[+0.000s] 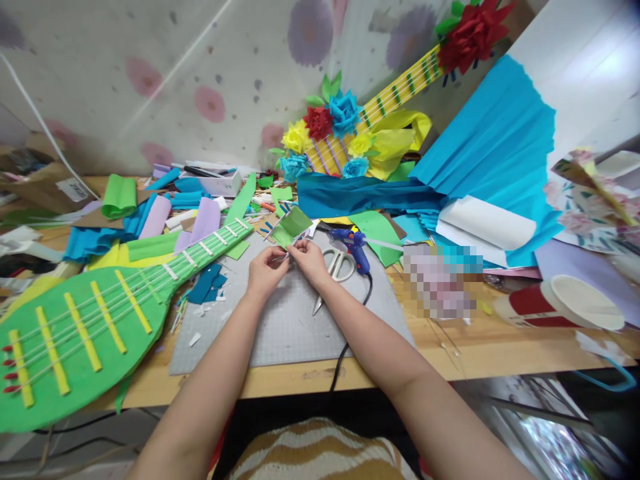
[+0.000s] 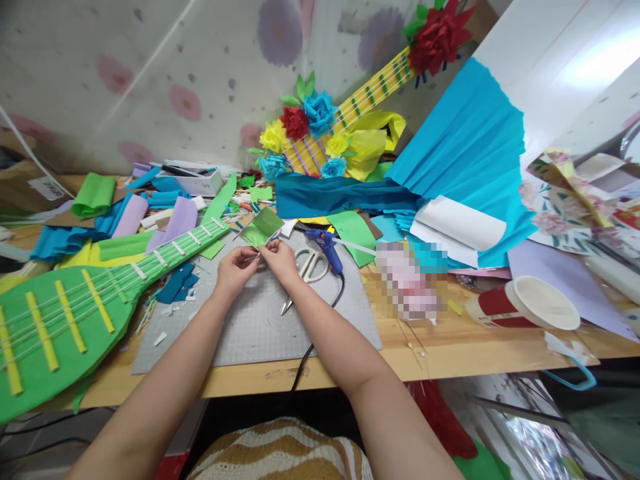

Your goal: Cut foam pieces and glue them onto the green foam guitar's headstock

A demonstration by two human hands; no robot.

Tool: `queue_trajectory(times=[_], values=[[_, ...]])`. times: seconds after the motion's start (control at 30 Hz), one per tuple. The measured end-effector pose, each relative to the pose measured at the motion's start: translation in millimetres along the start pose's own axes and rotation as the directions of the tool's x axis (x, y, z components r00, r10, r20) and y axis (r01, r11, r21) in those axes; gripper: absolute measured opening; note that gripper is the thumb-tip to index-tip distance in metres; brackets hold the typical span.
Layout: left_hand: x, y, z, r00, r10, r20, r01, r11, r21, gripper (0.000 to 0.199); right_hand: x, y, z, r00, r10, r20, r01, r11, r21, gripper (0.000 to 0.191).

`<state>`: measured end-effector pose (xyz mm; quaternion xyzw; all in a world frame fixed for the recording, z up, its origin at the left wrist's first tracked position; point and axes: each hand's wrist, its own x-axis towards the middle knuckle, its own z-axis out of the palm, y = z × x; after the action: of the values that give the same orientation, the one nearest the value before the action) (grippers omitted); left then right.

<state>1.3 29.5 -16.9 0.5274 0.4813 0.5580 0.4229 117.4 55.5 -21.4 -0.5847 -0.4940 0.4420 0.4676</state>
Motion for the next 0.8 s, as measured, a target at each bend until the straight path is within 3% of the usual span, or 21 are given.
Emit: queue_trajectory(times=[0.13,0.2,0.47,0.63,0.7,0.8], values=[[0.6,12.3,5.7,0.973,-0.207,-0.096,0.179,0.953,-0.246,0.031,-0.4,0.4,0.6,1.0,-0.019,0.01,0.019,1.0,0.006,0.022],[2.1,12.5,8.3,0.945,-0.284,-0.161,0.233,0.932,-0.276,0.037,-2.1,0.2,1.8,0.998,-0.064,0.027,0.064,0.998,-0.003,0.022],[8.8,4.0,2.2,0.905,-0.355,-0.236,0.277,0.91,-0.307,0.033,-3.1,-0.6,-8.3,0.957,-0.243,0.161,0.257,0.964,-0.072,0.021],[10.7,16.0,-12.0,0.894,-0.425,-0.141,0.332,0.841,-0.428,0.034,-7.0,-8.1,-25.0,0.914,-0.352,0.201,0.389,0.9,-0.194,0.014],[10.7,20.0,-15.1,0.9,-0.427,-0.089,0.346,0.823,-0.45,0.035,-10.3,-10.9,-25.6,0.9,-0.377,0.221,0.42,0.885,-0.201,0.012],[9.9,23.4,-14.9,0.899,-0.427,-0.094,0.339,0.817,-0.465,0.036,-14.7,-12.9,-21.3,0.892,-0.396,0.218,0.433,0.887,-0.159,0.013]])
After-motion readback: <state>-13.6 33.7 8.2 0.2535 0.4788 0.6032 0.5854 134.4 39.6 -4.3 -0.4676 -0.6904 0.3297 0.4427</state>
